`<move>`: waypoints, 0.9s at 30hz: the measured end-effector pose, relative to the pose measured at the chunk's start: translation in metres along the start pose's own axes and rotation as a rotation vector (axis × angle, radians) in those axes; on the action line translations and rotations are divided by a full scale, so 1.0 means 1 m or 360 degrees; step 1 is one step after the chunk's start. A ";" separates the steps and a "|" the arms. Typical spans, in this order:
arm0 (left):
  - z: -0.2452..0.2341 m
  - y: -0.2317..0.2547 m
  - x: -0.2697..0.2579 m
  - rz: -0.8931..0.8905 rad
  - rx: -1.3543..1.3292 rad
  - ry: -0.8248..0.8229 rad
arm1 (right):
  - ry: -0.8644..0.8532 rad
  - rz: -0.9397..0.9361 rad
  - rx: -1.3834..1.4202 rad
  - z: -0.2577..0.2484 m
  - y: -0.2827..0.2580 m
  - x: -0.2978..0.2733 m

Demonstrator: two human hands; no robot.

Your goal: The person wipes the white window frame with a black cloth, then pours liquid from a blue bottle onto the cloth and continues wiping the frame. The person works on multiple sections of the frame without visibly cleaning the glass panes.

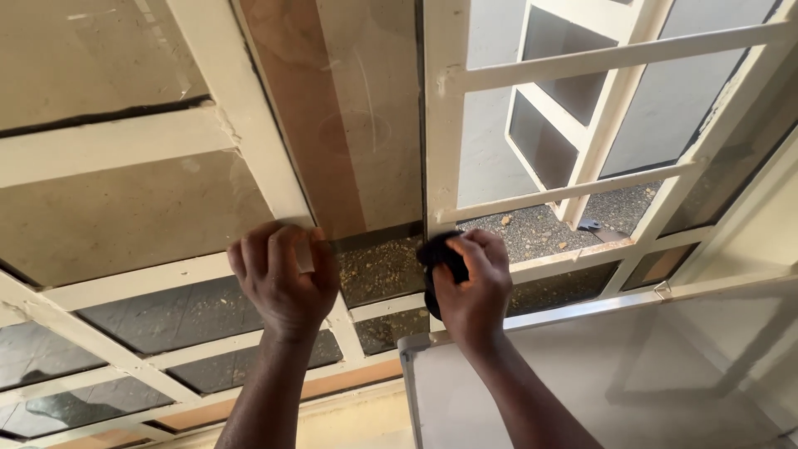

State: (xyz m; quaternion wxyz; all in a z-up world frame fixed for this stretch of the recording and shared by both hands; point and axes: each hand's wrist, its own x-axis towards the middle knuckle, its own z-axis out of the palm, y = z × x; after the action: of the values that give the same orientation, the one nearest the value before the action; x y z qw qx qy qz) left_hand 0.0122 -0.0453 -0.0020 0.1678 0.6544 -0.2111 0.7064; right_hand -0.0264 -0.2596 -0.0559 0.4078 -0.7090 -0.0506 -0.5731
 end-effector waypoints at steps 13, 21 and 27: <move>-0.006 0.000 0.003 0.0001 -0.0041 0.0001 | 0.0062 -0.0517 -0.0234 -0.007 -0.010 0.040; -0.002 -0.001 -0.001 -0.0048 0.0021 0.0019 | 0.0018 -0.0571 -0.0198 0.004 -0.020 0.035; 0.007 -0.007 -0.009 0.0002 0.0105 0.0020 | 0.0063 -0.0660 -0.0148 0.013 -0.002 0.058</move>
State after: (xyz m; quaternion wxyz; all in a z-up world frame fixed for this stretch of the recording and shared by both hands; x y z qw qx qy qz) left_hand 0.0227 -0.0428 -0.0102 0.1471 0.6550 -0.1869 0.7172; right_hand 0.0017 -0.2731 -0.0049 0.2489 -0.6901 -0.1610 -0.6603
